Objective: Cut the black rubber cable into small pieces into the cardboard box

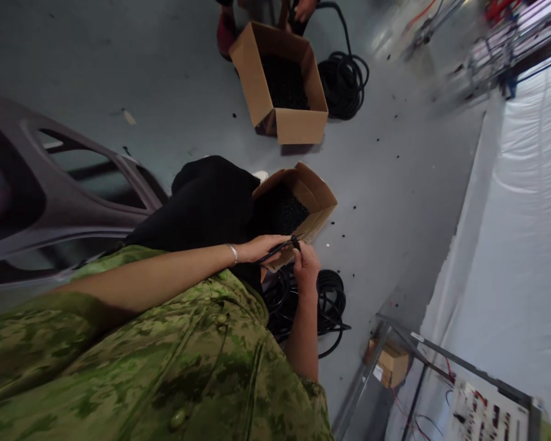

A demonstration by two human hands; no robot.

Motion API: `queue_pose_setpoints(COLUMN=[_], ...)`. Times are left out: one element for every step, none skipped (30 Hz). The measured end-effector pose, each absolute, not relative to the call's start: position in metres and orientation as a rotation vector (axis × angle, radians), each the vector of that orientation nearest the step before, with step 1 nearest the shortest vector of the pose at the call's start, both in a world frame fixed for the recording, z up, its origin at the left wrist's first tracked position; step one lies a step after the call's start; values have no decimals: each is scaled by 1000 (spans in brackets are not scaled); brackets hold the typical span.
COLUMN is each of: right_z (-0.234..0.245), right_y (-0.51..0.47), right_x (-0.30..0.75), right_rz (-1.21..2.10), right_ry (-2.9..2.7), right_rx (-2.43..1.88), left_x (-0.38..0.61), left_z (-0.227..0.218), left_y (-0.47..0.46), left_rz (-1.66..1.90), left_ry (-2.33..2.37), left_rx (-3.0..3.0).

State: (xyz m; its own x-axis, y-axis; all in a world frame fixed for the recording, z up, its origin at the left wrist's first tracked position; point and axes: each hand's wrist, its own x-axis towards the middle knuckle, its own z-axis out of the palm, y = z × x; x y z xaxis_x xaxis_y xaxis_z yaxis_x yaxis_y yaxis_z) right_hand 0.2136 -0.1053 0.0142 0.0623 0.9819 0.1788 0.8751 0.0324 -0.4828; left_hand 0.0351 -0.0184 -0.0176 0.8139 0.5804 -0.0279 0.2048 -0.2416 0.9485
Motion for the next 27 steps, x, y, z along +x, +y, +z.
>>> queue_pose_setpoints(right_z=[13, 13, 13, 13, 14, 14, 15, 15, 15, 15, 15, 15, 15, 15, 16, 16, 17, 19, 20, 21, 22, 23, 24, 25, 25, 25, 25], right_y=[-106, -106, -106, -106, -106, -105, -105, -104, -104, -104, -103, -103, -103, -102, -101, -100, -99, -98, -96, -95, -93, -92, -91, -90, -89, -88, -88], right_x=[214, 214, 214, 214, 215, 216, 217, 218, 219, 220, 221, 221, 222, 222, 223, 223, 223, 223, 223, 224, 224, 224, 224, 225, 225, 226, 226], right_rz=[299, 296, 293, 291, 291, 292, 292, 286, 274, 257, 236, 216, 197, 180, 163, 144, 125, 107, 90, 75, 61, 49, 39, 32, 28, 26, 23], right_ry=[-1848, -1854, -1862, -1874, -1889, -1907, -1925, -1944, -1964, -1985, -2006, -2028, -2051, -2073, -2093, -2113, -2132, -2152, -2170, -2186, -2200, -2211, -2218, -2224, -2230, -2237, -2241], right_rx=[-1894, -1908, -1921, -1930, -1938, -1945, -1954, -1966, -1980, -1996, -2015, -2035, -2054, -2072, -2085, -2091, -2089, -2084, -2078, -2075, -2077, -2083, -2090, -2096, -2097, -2094, -2090], left_x=[34, 34, 33, 33, 32, 32, 33, 33, 33, 34, 34, 34, 34, 34, 34, 34, 33, 33, 33, 33, 34, 34, 34, 35, 35, 36, 36], left_z=[-16, -15, -14, -13, -12, -12, -13, -13, -14, -15, -15, -15, -14, -13, -12, -10, -9, -7, -6, -5, -5, -5, -5, -6, -7, -8, -9], left_y=[-18, -18, -18, -18, -18, -19, -19, -19, -19, -19, -19, -20, -20, -20, -20, -21, -21, -21, -21, -21, -21, -21, -21, -21, -21, -21, -22], left_rz=[388, 368, 336, 294, 255, 226, 209, 199, 187, 167, 144, 119, 102, 93, 92, 92, 89, 84, 79, 75, 74, 75, 78, 81, 82, 82, 81], left_ry=[609, 617, 625, 629, 636, 647, 659, 671, 681, 687, 690, 690, 693, 699, 705, 710, 716, 724, 734, 744, 752, 759, 763, 764, 768, 771, 775], left_rx=[1832, 1844, 1850, 1850, 1847, 1845, 1845, 1852, 1865, 1887, 1914, 1942, 1969, 1991, 2005, 2011, 2012, 2013, 2015, 2016, 2018, 2019, 2021, 2023, 2028, 2036, 2046])
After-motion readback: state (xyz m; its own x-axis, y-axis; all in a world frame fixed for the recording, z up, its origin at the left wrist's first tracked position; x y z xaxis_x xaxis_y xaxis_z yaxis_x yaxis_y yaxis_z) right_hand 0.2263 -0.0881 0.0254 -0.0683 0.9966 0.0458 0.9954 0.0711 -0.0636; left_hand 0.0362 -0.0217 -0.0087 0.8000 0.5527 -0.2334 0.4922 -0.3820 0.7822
